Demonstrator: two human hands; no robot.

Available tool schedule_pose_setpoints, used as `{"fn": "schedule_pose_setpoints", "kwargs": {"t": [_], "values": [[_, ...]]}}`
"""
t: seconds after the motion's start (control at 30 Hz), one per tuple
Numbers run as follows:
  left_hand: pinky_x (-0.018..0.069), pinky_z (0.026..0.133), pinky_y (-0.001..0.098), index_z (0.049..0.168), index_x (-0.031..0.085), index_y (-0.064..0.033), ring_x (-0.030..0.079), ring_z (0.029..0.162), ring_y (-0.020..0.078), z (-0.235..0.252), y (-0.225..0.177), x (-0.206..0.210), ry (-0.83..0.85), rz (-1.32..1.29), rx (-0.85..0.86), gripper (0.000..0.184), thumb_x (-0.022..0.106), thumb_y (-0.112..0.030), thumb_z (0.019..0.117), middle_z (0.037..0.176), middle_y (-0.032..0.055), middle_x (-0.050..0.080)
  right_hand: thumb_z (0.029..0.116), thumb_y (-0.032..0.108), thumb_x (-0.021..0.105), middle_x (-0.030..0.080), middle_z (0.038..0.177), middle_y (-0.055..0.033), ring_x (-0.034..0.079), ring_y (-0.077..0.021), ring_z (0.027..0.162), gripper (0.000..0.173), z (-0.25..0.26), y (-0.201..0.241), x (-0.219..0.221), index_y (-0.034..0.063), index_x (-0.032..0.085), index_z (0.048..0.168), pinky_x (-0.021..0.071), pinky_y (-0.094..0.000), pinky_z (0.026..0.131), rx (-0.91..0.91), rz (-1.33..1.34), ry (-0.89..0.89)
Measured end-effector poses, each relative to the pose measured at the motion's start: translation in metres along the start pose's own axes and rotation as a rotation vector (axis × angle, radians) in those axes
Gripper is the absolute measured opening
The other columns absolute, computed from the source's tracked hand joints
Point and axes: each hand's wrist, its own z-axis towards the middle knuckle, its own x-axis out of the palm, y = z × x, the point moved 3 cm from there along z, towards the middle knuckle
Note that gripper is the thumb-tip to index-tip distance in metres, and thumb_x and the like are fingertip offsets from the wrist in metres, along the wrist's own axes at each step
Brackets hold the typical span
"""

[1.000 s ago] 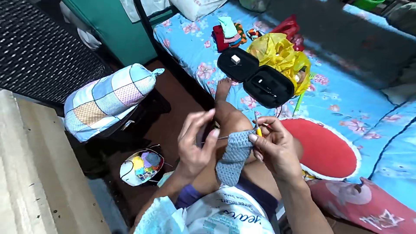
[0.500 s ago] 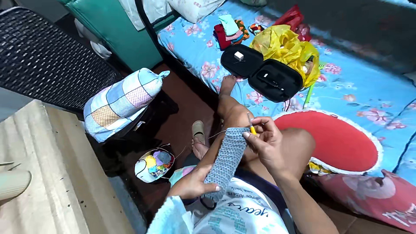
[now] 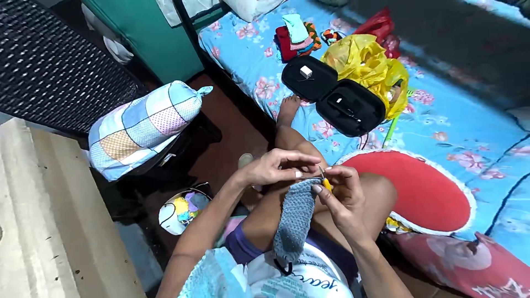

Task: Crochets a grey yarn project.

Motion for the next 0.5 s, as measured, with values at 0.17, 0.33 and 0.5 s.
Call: {"fn": "schedule_pose_setpoints", "kwargs": {"t": [0.17,0.33,0.5], "values": [[0.0405,0.056,0.0097,0.093,0.070,-0.0023,0.050,0.061,-0.0094,-0.003,0.000,-0.013,0.295,0.065,-0.281,0.017,0.057,-0.011,0.0987,0.072,-0.0101,0.061,0.0948,0.005,0.067,0.066,0.108,0.0093,0.064,0.0030,0.090,0.029,0.003,0.011,-0.006,0.0166,0.057,0.120,0.0558,-0.0135,0.079,-0.041,-0.102,-0.027],[0.0470,0.059,0.0114,0.080,0.069,-0.0163,0.057,0.063,-0.0068,-0.016,-0.006,-0.028,0.038,-0.333,-0.140,0.027,0.054,-0.024,0.1018,0.070,-0.0142,0.062,0.0983,0.011,0.060,0.065,0.094,-0.0028,0.062,0.0016,0.082,0.014,0.010,0.017,-0.003,0.0044,0.057,0.111,0.0525,-0.0113,0.074,-0.167,-0.463,0.126],[0.0369,0.046,0.0083,0.086,0.068,-0.0152,0.047,0.050,-0.0078,-0.015,-0.034,-0.014,-0.124,-0.624,-0.004,0.027,0.058,-0.033,0.1033,0.063,-0.0133,0.055,0.0921,0.008,0.055,0.068,0.084,-0.0084,0.064,-0.0122,0.066,0.016,0.020,0.021,0.015,0.0020,0.066,0.101,0.0525,-0.0251,0.056,-0.141,-0.851,0.171]]}}
